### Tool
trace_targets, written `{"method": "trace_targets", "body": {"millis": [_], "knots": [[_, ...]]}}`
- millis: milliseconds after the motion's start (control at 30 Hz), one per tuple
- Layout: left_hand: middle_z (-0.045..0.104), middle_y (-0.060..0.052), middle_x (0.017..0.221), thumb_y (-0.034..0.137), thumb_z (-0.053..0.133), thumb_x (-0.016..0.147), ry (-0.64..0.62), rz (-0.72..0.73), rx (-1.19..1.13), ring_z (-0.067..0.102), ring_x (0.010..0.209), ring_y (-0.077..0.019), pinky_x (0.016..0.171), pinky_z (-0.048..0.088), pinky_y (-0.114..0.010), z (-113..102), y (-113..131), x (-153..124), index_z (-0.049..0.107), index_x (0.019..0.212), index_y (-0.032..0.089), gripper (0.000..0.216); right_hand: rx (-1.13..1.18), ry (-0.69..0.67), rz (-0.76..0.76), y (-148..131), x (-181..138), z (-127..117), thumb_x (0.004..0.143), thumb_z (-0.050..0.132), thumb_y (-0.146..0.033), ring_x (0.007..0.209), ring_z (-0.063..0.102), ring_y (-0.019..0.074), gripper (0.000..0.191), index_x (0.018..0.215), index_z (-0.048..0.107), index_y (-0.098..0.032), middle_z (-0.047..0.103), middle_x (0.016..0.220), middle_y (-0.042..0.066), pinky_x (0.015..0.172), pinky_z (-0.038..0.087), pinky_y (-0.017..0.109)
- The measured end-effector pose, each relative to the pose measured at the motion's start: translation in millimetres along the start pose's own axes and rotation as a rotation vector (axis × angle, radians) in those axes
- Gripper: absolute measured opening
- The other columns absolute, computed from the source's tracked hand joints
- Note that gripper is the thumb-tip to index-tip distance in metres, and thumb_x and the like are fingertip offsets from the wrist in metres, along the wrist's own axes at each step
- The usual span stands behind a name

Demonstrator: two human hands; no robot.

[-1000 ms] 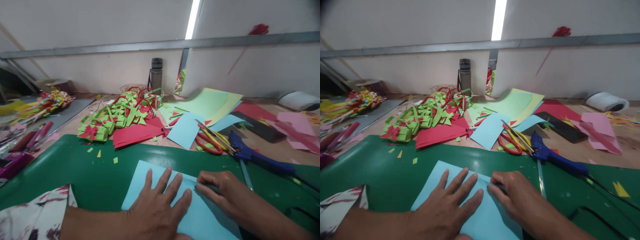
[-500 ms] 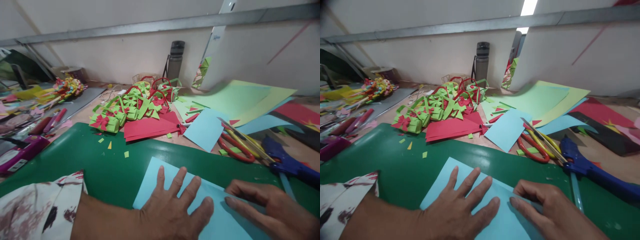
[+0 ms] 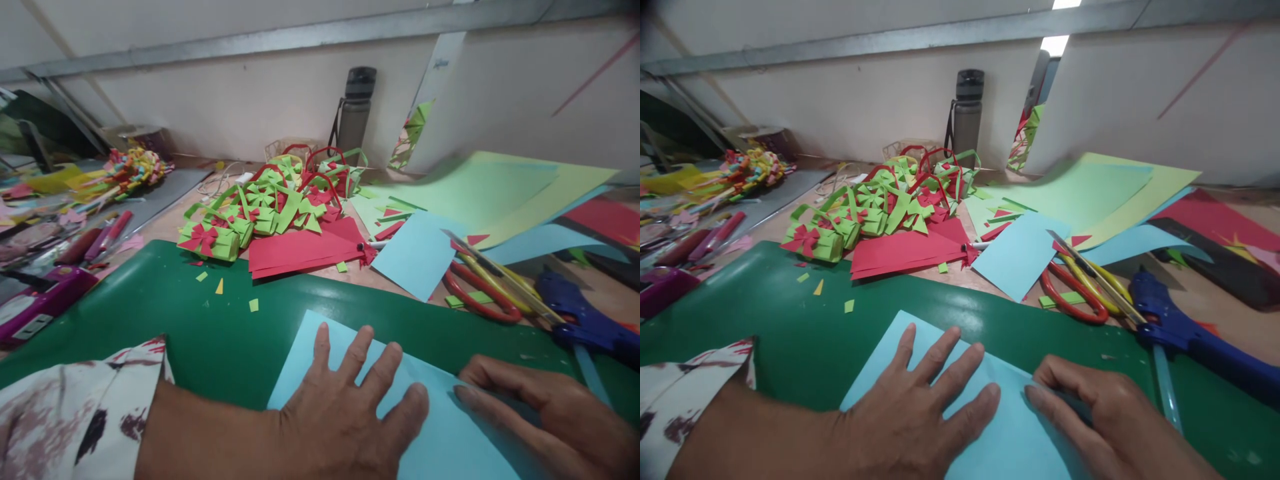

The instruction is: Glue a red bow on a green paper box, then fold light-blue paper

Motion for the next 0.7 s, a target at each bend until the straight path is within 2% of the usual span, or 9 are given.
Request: {"method": "trace_targets", "body": {"millis": [200, 367, 567, 700], "knots": [[0.019, -0.021, 0.151, 0.028, 0.049, 0.090, 0.002, -0.020, 0.002, 0.013, 0.134, -0.0507, 0.084, 0.023, -0.083, -2.0, -0.5, -1.6, 0.025, 0.144, 0.019, 0.060, 0.023, 0.011, -0.005, 1.4, -0.2, 1.6, 0.086, 0.042, -0.060, 0.052, 0.048, 0.0148, 0.046, 0.061, 0.053, -0.023, 0.054, 0.055, 0.000, 0.049, 0.038, 0.025], [0.018, -0.021, 0.151, 0.027, 0.043, 0.091, -0.069, -0.037, -0.098, 0.010, 0.135, -0.0497, 0.082, 0.017, -0.085, -10.5, -2.1, -1.7, 0.024, 0.144, 0.019, 0.058, -0.006, 0.017, -0.004, -1.5, -1.5, 1.1, 0.087, 0.041, -0.058, 0.053, 0.049, 0.0141, 0.045, 0.062, 0.052, -0.022, 0.053, 0.056, -0.001, 0.050, 0.039, 0.024], [0.015, -0.021, 0.150, 0.043, 0.042, 0.092, -0.078, -0.058, -0.181, 0.007, 0.135, -0.0489, 0.082, 0.007, -0.085, -15.6, -6.5, 1.7, 0.027, 0.144, 0.018, 0.060, -0.050, -0.004, -0.018, -3.2, -1.3, -1.1, 0.088, 0.037, -0.057, 0.053, 0.050, 0.0141, 0.045, 0.064, 0.052, -0.023, 0.052, 0.057, -0.002, 0.051, 0.039, 0.025], [0.016, -0.020, 0.150, 0.056, 0.037, 0.092, -0.088, -0.112, -0.206, 0.007, 0.135, -0.0475, 0.086, 0.007, -0.083, -24.9, -4.8, 0.9, 0.029, 0.144, 0.017, 0.065, -0.059, 0.008, -0.015, -2.3, -1.3, 0.1, 0.089, 0.035, -0.057, 0.053, 0.050, 0.0145, 0.045, 0.064, 0.052, -0.023, 0.052, 0.057, -0.001, 0.051, 0.039, 0.025]]}}
Point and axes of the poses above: each hand's wrist, its own x-axis towards the middle knuckle, its own z-axis out of the palm, y = z × x, the point moved 1 cm from there along x, towards the middle knuckle
